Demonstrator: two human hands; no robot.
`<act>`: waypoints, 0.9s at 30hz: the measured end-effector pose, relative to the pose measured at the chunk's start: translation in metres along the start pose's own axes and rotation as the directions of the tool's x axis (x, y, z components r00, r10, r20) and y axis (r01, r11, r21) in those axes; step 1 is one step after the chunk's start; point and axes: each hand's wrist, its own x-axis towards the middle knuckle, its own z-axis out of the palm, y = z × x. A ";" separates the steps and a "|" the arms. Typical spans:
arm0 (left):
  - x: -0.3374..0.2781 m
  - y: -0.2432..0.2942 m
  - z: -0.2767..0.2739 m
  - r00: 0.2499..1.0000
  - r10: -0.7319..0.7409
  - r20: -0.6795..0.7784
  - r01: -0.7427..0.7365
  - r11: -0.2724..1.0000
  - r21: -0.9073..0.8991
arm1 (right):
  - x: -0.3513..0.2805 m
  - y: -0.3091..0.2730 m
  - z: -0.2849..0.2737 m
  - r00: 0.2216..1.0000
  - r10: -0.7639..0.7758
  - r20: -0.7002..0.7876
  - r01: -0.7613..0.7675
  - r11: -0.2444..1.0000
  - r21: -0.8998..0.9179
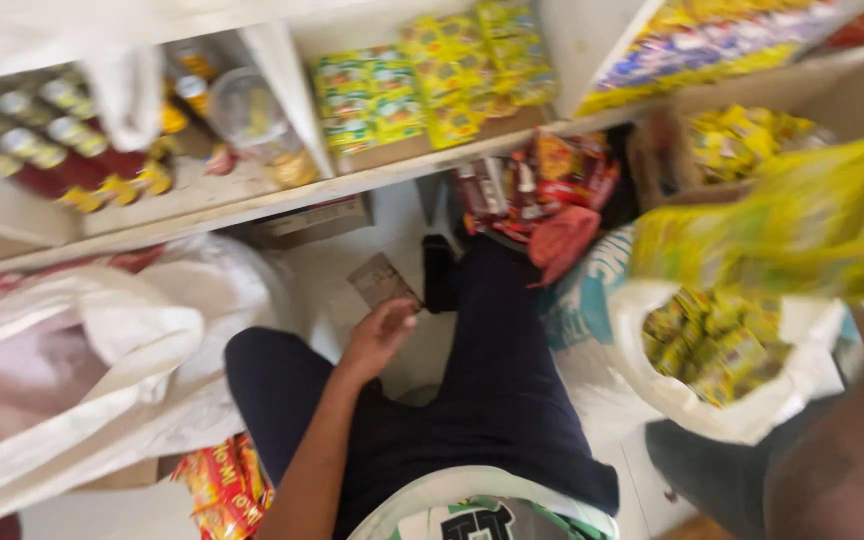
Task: The person organizes inventory by removing small packets from a shelf, placing them into a large white bag, and then taking more packets out of the bag to arrange them by hand while sitting on the floor.
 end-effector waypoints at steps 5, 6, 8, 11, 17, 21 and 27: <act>-0.045 0.108 0.004 0.981 0.188 -0.042 -0.193 0.954 -0.230 | -0.006 0.116 0.083 0.970 0.165 0.176 -0.202 0.955 0.218; -0.057 0.126 0.006 0.950 0.308 -0.048 -0.311 0.930 -0.194 | -0.012 0.144 0.101 0.932 0.291 0.217 -0.344 0.899 0.270; -0.068 0.138 0.009 0.941 0.335 -0.039 -0.334 0.908 -0.254 | -0.023 0.168 0.128 0.889 0.364 0.277 -0.441 0.842 0.310; -0.079 0.151 0.018 0.933 0.357 -0.039 -0.348 0.872 -0.343 | -0.041 0.198 0.146 0.802 0.458 0.383 -0.583 0.738 0.339; -0.087 0.143 0.027 0.987 0.157 -0.046 -0.159 0.856 -0.492 | -0.054 0.211 0.139 0.731 0.533 0.427 -0.673 0.667 0.320; -0.090 0.135 0.018 0.996 0.069 -0.061 -0.089 0.892 -0.443 | -0.062 0.215 0.131 0.714 0.542 0.445 -0.691 0.649 0.318; -0.088 0.097 -0.007 0.886 0.175 -0.429 -0.400 0.757 -0.517 | -0.075 0.232 0.125 0.651 0.609 0.453 -0.742 0.636 0.212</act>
